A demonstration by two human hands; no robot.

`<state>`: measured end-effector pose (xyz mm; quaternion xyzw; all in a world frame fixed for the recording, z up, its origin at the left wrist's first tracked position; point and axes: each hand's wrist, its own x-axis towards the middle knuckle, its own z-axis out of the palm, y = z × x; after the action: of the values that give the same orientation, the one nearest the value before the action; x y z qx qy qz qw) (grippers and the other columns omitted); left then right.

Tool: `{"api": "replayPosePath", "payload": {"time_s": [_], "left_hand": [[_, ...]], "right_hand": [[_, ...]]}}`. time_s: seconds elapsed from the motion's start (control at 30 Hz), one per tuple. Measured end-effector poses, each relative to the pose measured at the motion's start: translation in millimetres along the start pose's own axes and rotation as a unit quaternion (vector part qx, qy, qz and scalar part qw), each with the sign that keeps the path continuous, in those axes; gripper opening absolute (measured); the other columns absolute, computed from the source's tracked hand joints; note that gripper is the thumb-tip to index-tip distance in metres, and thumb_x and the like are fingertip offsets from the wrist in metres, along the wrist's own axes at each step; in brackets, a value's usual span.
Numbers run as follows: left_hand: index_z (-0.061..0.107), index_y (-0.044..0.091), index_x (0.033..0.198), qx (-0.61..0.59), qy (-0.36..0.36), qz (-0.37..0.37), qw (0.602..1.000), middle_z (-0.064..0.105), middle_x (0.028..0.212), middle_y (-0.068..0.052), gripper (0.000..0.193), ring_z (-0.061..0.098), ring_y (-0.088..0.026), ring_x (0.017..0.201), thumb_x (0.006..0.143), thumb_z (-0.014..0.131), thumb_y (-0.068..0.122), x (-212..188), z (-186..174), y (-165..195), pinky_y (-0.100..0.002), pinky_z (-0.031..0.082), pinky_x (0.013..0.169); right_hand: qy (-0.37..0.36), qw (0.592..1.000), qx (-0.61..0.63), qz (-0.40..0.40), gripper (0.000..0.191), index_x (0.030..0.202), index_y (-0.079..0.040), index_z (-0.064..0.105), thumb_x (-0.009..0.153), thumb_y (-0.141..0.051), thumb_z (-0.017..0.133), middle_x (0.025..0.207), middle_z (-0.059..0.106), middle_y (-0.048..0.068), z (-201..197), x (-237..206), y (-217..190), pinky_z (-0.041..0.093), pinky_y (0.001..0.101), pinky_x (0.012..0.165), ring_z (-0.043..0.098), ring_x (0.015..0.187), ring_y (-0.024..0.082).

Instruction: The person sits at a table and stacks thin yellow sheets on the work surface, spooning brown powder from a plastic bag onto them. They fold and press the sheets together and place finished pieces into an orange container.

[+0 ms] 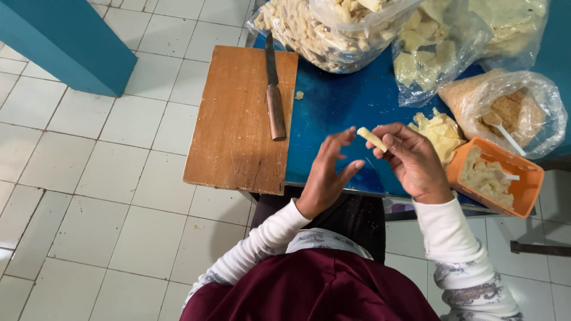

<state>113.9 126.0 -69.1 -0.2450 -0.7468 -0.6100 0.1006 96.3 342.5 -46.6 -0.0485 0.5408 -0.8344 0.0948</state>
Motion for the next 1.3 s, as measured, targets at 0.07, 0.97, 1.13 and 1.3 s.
{"api": "replayPosePath", "payload": {"time_s": [0.07,0.97,1.13,1.3], "left_hand": [[0.051,0.001,0.145,-0.19,-0.007,-0.064,0.98,0.058,0.138,-0.016,0.054,0.062,-0.023,0.123,0.097,0.07,0.019,7,2,1,-0.033,0.057,0.098],[0.065,0.002,0.114,-0.399,-0.037,-0.163,0.902,0.071,0.112,-0.006,0.019,0.068,-0.012,0.103,0.101,0.07,0.015,1,37,-15,-0.028,0.055,0.094],[0.065,0.003,0.115,-0.402,-0.04,-0.167,0.899,0.072,0.114,-0.006,0.02,0.067,-0.012,0.102,0.1,0.07,0.015,1,38,-16,-0.028,0.055,0.091],[0.065,0.001,0.115,-0.418,-0.035,-0.159,0.894,0.071,0.114,-0.006,0.019,0.066,-0.011,0.102,0.101,0.07,0.013,1,39,-13,-0.027,0.054,0.091]], "right_hand": [[0.014,1.0,-0.008,-0.006,0.025,0.121,0.001,0.064,0.103,-0.015,0.067,0.108,0.071,0.01,6,-7,4,0.054,0.0303,0.087,0.067,0.09,0.014],[0.308,0.576,-0.742,-0.149,0.02,0.108,-0.023,0.078,0.092,-0.023,0.09,0.115,0.049,0.001,-92,-136,-2,0.035,0.0451,0.109,0.044,0.119,0.028],[0.314,0.626,-0.688,-0.192,0.028,0.109,-0.015,0.074,0.087,-0.024,0.088,0.123,0.045,0.009,-49,-132,-18,0.038,0.0412,0.107,0.042,0.12,0.031],[0.187,0.758,-0.57,-0.256,0.035,0.128,-0.025,0.075,0.092,-0.024,0.078,0.111,0.041,0.004,17,-104,-15,0.039,0.0338,0.096,0.041,0.105,0.02]]}}
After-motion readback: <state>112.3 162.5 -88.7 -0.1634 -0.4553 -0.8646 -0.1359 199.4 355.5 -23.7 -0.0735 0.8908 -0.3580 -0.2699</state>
